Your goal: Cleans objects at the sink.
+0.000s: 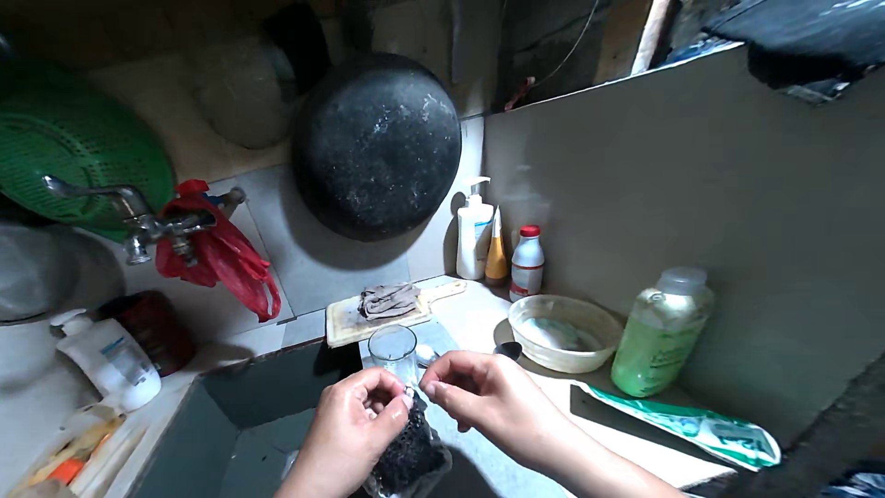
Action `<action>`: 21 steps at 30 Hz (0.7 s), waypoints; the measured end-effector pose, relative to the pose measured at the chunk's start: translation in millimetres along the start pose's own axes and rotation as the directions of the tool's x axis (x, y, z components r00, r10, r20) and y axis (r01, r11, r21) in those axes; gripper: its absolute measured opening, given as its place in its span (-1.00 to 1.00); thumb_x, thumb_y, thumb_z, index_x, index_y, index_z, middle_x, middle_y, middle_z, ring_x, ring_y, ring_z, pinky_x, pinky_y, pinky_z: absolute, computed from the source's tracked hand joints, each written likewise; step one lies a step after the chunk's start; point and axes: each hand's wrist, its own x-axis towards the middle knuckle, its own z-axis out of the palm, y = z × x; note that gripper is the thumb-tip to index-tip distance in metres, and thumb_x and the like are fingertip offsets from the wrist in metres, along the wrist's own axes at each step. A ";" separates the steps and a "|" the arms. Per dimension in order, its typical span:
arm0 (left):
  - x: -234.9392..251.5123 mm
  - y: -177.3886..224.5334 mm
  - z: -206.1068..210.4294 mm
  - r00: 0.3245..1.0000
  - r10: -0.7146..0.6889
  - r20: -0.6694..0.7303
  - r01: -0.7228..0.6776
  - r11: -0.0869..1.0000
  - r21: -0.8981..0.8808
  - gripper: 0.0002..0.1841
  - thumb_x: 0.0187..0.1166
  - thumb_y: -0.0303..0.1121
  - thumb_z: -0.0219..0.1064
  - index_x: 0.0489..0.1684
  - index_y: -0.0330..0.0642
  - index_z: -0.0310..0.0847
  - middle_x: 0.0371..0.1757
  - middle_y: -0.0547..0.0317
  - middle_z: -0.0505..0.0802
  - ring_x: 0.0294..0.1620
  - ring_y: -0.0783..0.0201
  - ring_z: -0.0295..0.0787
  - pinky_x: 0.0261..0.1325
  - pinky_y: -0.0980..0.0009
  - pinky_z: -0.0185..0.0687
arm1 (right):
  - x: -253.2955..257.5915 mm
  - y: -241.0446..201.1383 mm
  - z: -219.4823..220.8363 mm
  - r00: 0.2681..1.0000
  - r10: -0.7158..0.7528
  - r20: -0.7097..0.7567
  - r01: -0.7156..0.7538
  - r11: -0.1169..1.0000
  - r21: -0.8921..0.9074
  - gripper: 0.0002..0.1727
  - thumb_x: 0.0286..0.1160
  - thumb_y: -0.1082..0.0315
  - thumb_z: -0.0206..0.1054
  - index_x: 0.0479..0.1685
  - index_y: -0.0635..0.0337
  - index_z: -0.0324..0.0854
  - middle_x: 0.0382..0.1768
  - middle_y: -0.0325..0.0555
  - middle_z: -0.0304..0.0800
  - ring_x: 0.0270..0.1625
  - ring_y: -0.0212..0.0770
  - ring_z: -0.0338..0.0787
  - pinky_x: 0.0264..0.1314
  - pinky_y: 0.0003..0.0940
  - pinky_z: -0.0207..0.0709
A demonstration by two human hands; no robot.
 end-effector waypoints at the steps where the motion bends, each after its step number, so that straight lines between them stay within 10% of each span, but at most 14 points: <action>1: -0.9 1.3 2.4 1.000 0.002 -0.020 -0.002 1.000 0.023 -0.90 0.44 -0.31 0.39 -0.29 -0.09 0.78 -0.33 0.45 0.82 -0.34 0.64 0.71 -0.25 0.68 0.63 | -0.8 -1.5 1.2 1.000 -0.016 -0.005 0.016 0.999 -0.049 -0.86 0.55 0.21 0.35 -0.23 -0.02 0.79 -0.42 -0.46 0.78 -0.44 -0.61 0.72 -0.37 -0.66 0.63; 10: -4.1 10.5 16.4 0.993 0.065 -0.098 -0.050 0.987 0.152 -0.88 0.41 -0.31 0.36 -0.36 -0.11 0.79 -0.38 0.41 0.80 -0.38 0.66 0.69 -0.30 0.71 0.61 | 0.7 -0.3 12.7 0.985 -0.157 -0.074 0.126 0.939 -0.320 -0.80 0.45 0.15 0.30 -0.33 0.02 0.77 -0.42 -0.38 0.71 -0.37 -0.55 0.67 -0.30 -0.55 0.56; 16: 1.8 -0.4 0.8 0.991 -0.058 0.124 0.090 0.959 -0.270 -0.96 0.51 -0.40 0.38 -0.26 -0.11 0.74 -0.34 0.44 0.81 -0.36 0.59 0.73 -0.28 0.62 0.68 | 7.1 -6.5 4.4 0.979 0.128 0.156 -0.160 0.964 0.212 -0.91 0.44 0.29 0.32 -0.38 0.01 0.66 -0.54 -0.42 0.66 -0.52 -0.51 0.64 -0.41 -0.55 0.57; 21: 5.7 -3.2 4.7 0.994 0.099 -0.039 -0.100 0.995 -0.030 -0.89 0.40 -0.39 0.45 -0.23 -0.17 0.70 -0.26 0.32 0.83 -0.23 0.51 0.81 -0.10 0.55 0.78 | 15.0 -4.1 9.3 0.965 0.241 0.104 -0.259 0.938 0.229 -0.90 0.45 0.36 0.32 -0.40 0.06 0.65 -0.55 -0.35 0.65 -0.57 -0.45 0.63 -0.46 -0.53 0.57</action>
